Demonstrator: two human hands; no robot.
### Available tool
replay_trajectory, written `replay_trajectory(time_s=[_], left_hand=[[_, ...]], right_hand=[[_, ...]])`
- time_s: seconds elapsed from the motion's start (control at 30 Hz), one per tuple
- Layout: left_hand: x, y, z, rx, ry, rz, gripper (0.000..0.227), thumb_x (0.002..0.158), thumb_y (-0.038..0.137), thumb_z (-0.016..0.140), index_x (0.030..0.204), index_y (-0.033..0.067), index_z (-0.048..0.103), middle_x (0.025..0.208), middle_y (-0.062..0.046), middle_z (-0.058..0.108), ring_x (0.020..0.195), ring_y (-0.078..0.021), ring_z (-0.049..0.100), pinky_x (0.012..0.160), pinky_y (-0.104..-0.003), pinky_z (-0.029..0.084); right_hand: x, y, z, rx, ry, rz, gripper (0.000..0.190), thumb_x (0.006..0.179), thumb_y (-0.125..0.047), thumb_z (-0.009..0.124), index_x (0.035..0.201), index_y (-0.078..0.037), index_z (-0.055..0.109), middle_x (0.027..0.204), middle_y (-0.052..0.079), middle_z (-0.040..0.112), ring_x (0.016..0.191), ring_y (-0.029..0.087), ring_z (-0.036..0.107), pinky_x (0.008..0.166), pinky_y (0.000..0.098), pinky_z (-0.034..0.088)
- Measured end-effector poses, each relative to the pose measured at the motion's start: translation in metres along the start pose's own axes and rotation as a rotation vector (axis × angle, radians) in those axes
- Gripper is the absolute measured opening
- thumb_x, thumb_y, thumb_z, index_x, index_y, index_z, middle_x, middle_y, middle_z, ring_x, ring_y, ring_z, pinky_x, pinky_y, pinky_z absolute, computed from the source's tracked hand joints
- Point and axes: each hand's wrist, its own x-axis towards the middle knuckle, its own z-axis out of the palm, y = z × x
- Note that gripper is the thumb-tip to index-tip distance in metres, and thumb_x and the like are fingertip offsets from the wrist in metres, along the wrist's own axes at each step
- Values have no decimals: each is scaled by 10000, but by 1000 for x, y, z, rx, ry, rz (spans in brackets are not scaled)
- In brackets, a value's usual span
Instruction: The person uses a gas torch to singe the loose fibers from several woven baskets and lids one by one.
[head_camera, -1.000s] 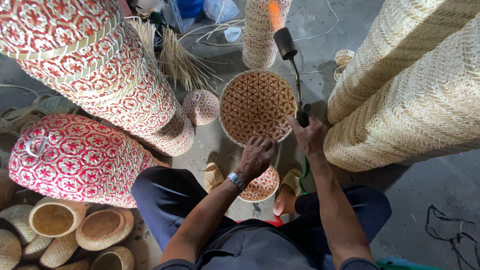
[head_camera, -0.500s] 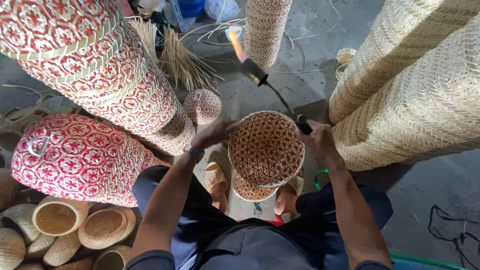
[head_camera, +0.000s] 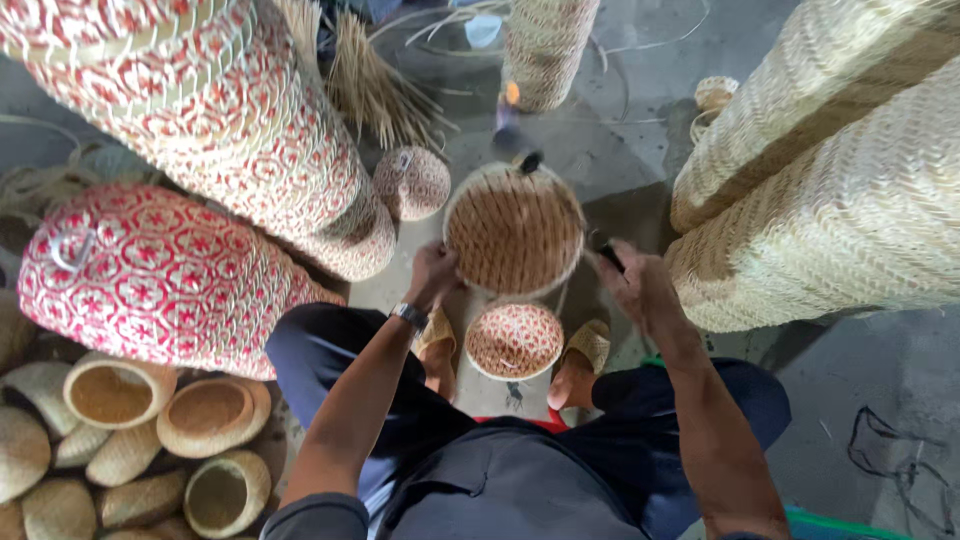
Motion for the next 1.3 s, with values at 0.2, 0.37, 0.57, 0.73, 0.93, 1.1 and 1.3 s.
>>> replay_trajectory(time_s=[0.2, 0.37, 0.57, 0.73, 0.93, 1.1, 1.3], left_hand=[[-21, 63, 19, -224, 146, 146, 238, 987, 104, 562, 1218, 55, 593, 1036, -76, 708, 797, -178, 712, 602, -324, 621], [-20, 89, 10, -374, 277, 222, 449, 959, 8, 502, 1398, 69, 430, 1292, -162, 595, 962, -262, 741, 743, -387, 678], [-10, 67, 21, -412, 282, 456, 559, 1014, 36, 525, 1496, 126, 258, 1392, -124, 517, 1099, -238, 675, 823, -401, 681], [-10, 63, 39, -420, 309, 481, 578, 1007, 23, 545, 1495, 120, 251, 1378, -100, 500, 1082, -235, 669, 793, -391, 669], [7, 72, 26, -542, 395, 466, 622, 905, -92, 506, 1448, 100, 269, 1355, -130, 516, 1115, -250, 662, 798, -384, 673], [14, 65, 22, -303, 495, 668, 605, 971, -132, 531, 1502, 61, 314, 1395, -188, 548, 1206, -279, 644, 967, -371, 621], [-4, 87, 29, -469, 392, 413, 554, 925, -32, 519, 1399, 99, 264, 1345, -121, 505, 1065, -237, 692, 766, -354, 688]], right_hand=[[-15, -29, 20, -81, -49, -60, 374, 981, -394, 682, 1138, -57, 720, 758, 199, 710, 686, 323, 710, 601, 442, 524], [-26, -32, 12, -41, -89, -174, 339, 975, -364, 667, 1092, -49, 706, 796, 172, 730, 732, 334, 736, 585, 439, 538], [-15, -40, 33, -57, -13, -188, 321, 988, -348, 651, 1068, -40, 695, 748, 177, 710, 667, 334, 723, 556, 451, 511], [-3, -49, 42, -76, 28, -151, 307, 1001, -329, 698, 1039, -24, 687, 776, 199, 701, 695, 340, 710, 591, 442, 507], [-31, -40, 11, -63, -75, -217, 322, 917, -252, 654, 1182, -76, 703, 883, 153, 747, 685, 283, 732, 569, 398, 550], [-43, -36, 5, -69, -56, 147, 294, 1022, -348, 632, 1127, -83, 705, 793, 111, 746, 649, 233, 733, 596, 386, 569], [-37, -32, -2, -22, 61, -44, 336, 1020, -359, 635, 1120, -43, 689, 772, 117, 727, 650, 200, 707, 562, 387, 534]])
